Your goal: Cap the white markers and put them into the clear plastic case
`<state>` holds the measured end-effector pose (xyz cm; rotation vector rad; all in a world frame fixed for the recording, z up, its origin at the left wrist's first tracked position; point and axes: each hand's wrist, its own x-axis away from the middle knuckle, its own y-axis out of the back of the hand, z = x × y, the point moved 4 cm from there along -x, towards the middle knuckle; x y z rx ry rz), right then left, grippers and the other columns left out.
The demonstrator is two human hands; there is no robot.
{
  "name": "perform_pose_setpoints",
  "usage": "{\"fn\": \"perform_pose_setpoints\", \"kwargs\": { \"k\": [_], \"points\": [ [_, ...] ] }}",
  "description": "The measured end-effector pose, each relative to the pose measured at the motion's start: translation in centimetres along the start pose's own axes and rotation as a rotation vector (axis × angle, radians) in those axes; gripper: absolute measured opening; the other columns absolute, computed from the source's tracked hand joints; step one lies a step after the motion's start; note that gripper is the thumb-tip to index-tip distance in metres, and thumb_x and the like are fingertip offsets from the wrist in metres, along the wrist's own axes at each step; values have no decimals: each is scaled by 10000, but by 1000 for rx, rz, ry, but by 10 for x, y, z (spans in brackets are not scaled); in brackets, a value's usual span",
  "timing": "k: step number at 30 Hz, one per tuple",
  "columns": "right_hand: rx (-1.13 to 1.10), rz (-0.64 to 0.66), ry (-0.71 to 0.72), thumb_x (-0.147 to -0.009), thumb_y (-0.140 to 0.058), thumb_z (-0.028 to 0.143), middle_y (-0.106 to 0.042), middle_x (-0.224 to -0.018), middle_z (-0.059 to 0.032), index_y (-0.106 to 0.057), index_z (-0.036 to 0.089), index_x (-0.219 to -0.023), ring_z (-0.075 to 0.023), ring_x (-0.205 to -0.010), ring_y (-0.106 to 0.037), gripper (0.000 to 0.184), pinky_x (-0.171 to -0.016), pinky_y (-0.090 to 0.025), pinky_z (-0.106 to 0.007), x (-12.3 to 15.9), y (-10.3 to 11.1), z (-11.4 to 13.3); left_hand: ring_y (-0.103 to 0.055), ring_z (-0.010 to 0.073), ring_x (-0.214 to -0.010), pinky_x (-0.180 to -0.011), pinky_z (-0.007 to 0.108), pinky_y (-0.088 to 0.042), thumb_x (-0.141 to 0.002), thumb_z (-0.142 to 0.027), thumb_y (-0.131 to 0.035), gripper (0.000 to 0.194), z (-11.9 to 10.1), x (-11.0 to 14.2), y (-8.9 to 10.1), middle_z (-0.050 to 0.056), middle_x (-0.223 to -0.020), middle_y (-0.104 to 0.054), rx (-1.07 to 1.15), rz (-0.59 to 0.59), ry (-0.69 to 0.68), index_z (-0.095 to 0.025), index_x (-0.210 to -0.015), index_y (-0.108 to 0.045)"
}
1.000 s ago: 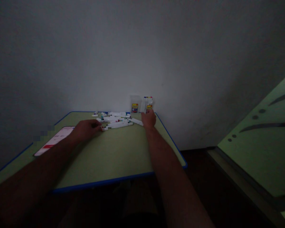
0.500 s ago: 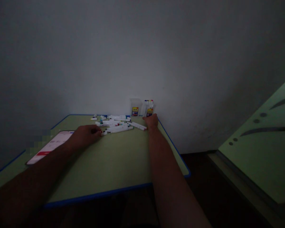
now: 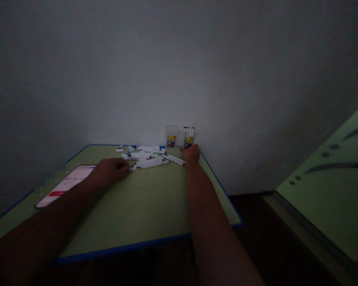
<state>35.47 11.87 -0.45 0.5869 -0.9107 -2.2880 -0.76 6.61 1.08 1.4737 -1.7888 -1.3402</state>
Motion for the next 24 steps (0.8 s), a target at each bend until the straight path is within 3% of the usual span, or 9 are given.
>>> {"fn": "perform_pose_setpoints", "kwargs": {
  "k": [7, 13, 17, 20, 24],
  "points": [
    [-63, -27, 5, -676, -843, 462, -595, -1301, -268, -529, 71, -1263, -362, -1173, -621, 772, -945, -526, -415, 9, 10, -2, -674, 241, -807, -706, 349, -461, -821, -415, -561, 266, 2, -1, 1, 78, -897, -755, 13, -8, 3, -239, -894, -748],
    [-138, -86, 45, -813, -682, 289, -664, -1163, -220, -609, 97, -1141, -311, -1063, -661, 386, -891, -528, -385, 28, 32, 5, -674, 249, -834, -738, 359, -477, -818, -388, -583, 243, -2, 1, 5, 89, -921, -763, -7, -36, 24, -245, -906, -759],
    [-159, -76, 125, -837, -588, 184, -715, -1053, -142, -669, 154, -982, -265, -988, -676, 169, -880, -510, -345, 48, 33, 18, -682, 246, -883, -779, 347, -489, -846, -341, -550, 276, -3, 1, 8, 102, -983, -768, -26, -61, 53, -217, -958, -770],
    [-175, -55, 188, -833, -583, 184, -731, -995, -102, -684, 169, -917, -234, -950, -675, 132, -870, -503, -311, 65, 28, 25, -683, 265, -957, -847, 364, -493, -866, -298, -522, 335, 0, -1, 11, 138, -1076, -759, -46, -105, 61, -172, -1059, -765],
    [-191, 5, 354, -809, -602, 166, -737, -942, -85, -707, 153, -921, -207, -885, -670, 155, -844, -502, -293, 80, 26, 28, -678, 252, -1031, -915, 341, -488, -866, -247, -522, 336, 6, -3, 18, 109, -1120, -755, -37, -171, 116, -180, -1093, -761]
  ]
}}
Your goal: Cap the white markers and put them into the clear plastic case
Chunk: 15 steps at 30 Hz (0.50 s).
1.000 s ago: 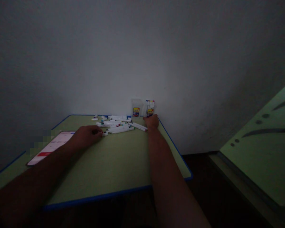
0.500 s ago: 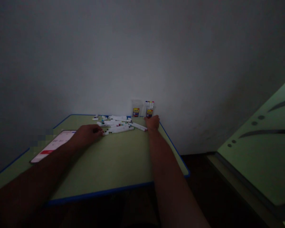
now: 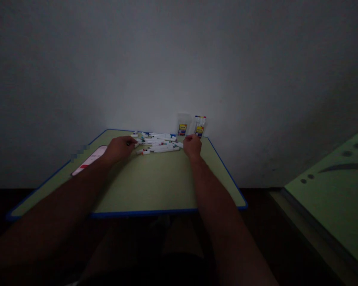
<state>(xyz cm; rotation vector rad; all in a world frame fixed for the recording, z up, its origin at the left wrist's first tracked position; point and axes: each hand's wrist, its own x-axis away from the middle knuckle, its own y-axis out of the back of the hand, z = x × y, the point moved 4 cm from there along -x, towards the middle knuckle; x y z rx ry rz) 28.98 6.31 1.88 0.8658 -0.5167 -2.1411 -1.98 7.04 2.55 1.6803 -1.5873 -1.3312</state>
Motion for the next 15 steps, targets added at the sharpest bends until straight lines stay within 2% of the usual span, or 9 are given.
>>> {"fn": "perform_pose_setpoints", "kwargs": {
  "k": [6, 15],
  "points": [
    [-15, 32, 148, -809, -626, 162, -739, -886, -72, -728, 152, -917, -198, -823, -667, 149, -830, -499, -308, 0, 5, -4, -672, 262, -1046, -960, 351, -481, -825, -218, -572, 309, 7, -3, 4, 77, -1104, -763, 13, -49, 70, -216, -1061, -772],
    [-7, 92, 258, -826, -607, 119, -742, -918, -55, -735, 155, -931, -189, -859, -663, 169, -854, -489, -314, 11, -3, 7, -676, 224, -903, -847, 332, -511, -793, -213, -592, 335, 19, -7, 13, 90, -1005, -760, 217, -108, 203, -170, -1079, -763]
  ]
}}
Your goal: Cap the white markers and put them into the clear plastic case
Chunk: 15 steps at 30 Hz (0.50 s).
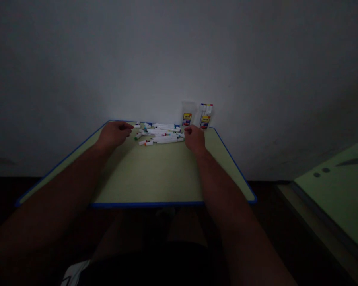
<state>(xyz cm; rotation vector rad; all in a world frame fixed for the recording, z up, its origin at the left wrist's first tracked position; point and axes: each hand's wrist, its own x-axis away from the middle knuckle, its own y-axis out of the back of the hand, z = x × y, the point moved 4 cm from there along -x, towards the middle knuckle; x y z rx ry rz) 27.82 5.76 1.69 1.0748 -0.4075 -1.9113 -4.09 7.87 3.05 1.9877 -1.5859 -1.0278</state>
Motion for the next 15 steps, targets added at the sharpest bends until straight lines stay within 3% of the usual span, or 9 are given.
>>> {"fn": "perform_pose_setpoints", "kwargs": {
  "k": [6, 10, 15],
  "points": [
    [46, 140, 95, -840, -620, 115, -753, -990, -57, -766, 169, -1028, -189, -905, -672, 244, -914, -490, -330, 6, -11, 10, -665, 228, -922, -855, 332, -500, -796, -183, -582, 324, -5, 2, 2, 105, -1031, -753, -26, 14, -21, -148, -1063, -763],
    [131, 274, 177, -817, -652, 107, -742, -1104, -46, -761, 214, -1116, -211, -1025, -660, 336, -1010, -461, -374, 12, -22, 14, -666, 222, -906, -849, 337, -505, -794, -171, -576, 317, -2, 0, 3, 113, -1046, -753, 1, -3, 4, -143, -1054, -755],
    [173, 343, 280, -813, -656, 104, -693, -1257, -65, -724, 202, -1222, -241, -1181, -602, 426, -1082, -415, -398, 19, -29, 17, -666, 226, -907, -852, 342, -506, -756, -155, -585, 339, 3, -2, 2, 127, -1022, -751, 55, -11, 34, -128, -1050, -752]
  ]
}}
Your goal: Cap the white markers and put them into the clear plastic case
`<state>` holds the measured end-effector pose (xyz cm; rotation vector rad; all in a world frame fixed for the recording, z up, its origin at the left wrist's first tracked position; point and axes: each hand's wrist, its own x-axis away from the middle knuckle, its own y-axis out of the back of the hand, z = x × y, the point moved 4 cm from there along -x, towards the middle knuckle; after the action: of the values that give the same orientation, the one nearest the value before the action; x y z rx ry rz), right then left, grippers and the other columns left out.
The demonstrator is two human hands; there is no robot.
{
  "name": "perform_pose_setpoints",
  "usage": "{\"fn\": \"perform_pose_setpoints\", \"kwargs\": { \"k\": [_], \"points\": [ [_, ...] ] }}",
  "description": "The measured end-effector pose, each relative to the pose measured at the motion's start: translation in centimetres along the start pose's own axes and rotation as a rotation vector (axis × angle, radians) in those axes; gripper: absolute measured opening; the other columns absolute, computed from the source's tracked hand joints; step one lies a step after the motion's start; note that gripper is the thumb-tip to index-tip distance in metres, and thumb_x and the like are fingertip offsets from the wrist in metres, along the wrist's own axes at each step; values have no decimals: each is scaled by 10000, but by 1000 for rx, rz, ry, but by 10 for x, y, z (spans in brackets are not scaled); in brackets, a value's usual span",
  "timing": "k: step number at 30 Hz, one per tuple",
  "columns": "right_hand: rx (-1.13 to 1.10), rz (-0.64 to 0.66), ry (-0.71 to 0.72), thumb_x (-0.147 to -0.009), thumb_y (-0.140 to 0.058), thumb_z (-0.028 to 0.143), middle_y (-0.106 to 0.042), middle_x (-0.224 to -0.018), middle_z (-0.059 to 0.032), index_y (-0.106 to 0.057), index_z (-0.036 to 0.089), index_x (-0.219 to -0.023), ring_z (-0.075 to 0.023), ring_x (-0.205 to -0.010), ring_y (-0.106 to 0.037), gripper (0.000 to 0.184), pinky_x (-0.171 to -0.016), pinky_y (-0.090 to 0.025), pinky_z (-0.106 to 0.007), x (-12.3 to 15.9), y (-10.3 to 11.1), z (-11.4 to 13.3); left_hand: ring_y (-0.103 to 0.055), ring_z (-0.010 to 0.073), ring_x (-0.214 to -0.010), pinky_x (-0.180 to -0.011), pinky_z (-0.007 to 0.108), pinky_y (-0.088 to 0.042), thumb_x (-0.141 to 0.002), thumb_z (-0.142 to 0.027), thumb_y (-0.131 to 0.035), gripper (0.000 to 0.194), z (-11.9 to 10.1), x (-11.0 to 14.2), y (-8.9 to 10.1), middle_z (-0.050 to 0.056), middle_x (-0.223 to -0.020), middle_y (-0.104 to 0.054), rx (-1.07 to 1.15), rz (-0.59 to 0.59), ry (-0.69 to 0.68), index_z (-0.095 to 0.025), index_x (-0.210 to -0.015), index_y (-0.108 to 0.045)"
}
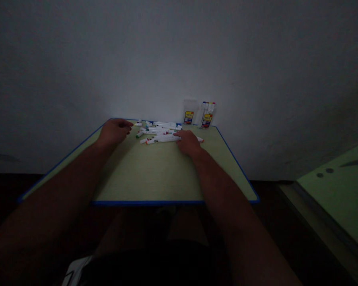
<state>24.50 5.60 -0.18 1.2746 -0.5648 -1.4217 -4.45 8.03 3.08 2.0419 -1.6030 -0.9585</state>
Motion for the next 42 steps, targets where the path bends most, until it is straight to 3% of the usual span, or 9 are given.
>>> {"fn": "perform_pose_setpoints", "kwargs": {
  "k": [6, 15, 27, 31, 37, 42],
  "points": [
    [13, 85, 53, -794, -674, 91, -688, -1258, -63, -714, 218, -1240, -265, -1257, -549, 466, -1122, -366, -432, 3, -4, 6, -667, 213, -909, -866, 349, -512, -787, -153, -575, 321, 1, 0, -1, 102, -1016, -755, -8, 6, -6, -140, -1053, -755],
    [64, 56, 78, -778, -706, 119, -709, -1180, -82, -743, 202, -1167, -273, -1152, -579, 400, -1076, -401, -437, 2, -2, 8, -686, 209, -857, -863, 343, -511, -766, -118, -577, 322, 1, -2, -3, 109, -998, -761, 12, -7, -12, -128, -1028, -763],
    [172, 190, 64, -861, -643, 242, -750, -1064, -83, -793, 210, -1030, -243, -1013, -642, 228, -932, -464, -367, 4, 1, 10, -687, 204, -835, -832, 330, -524, -776, -117, -580, 310, 1, 0, -5, 96, -952, -770, -19, 8, -19, -149, -1015, -774],
    [157, 173, 60, -842, -654, 233, -754, -1016, -84, -785, 198, -1004, -227, -947, -652, 211, -867, -466, -344, 4, 5, 9, -690, 211, -820, -838, 341, -521, -786, -107, -588, 296, -2, 2, -4, 104, -935, -769, -39, 9, -17, -144, -1010, -777],
    [-6, 84, -13, -813, -702, 220, -740, -936, -74, -761, 169, -968, -179, -841, -639, 173, -801, -458, -302, 1, 14, 8, -690, 218, -829, -832, 343, -519, -790, -135, -603, 290, -3, 3, -5, 103, -936, -765, -68, 16, -11, -149, -1023, -775],
    [-377, 37, -111, -731, -776, 191, -715, -820, -33, -734, 160, -869, -143, -747, -633, 147, -738, -474, -278, -3, 15, 8, -691, 214, -826, -831, 332, -516, -795, -162, -612, 282, -2, 3, -6, 88, -918, -767, -100, 16, -27, -163, -1023, -779]
  ]
}}
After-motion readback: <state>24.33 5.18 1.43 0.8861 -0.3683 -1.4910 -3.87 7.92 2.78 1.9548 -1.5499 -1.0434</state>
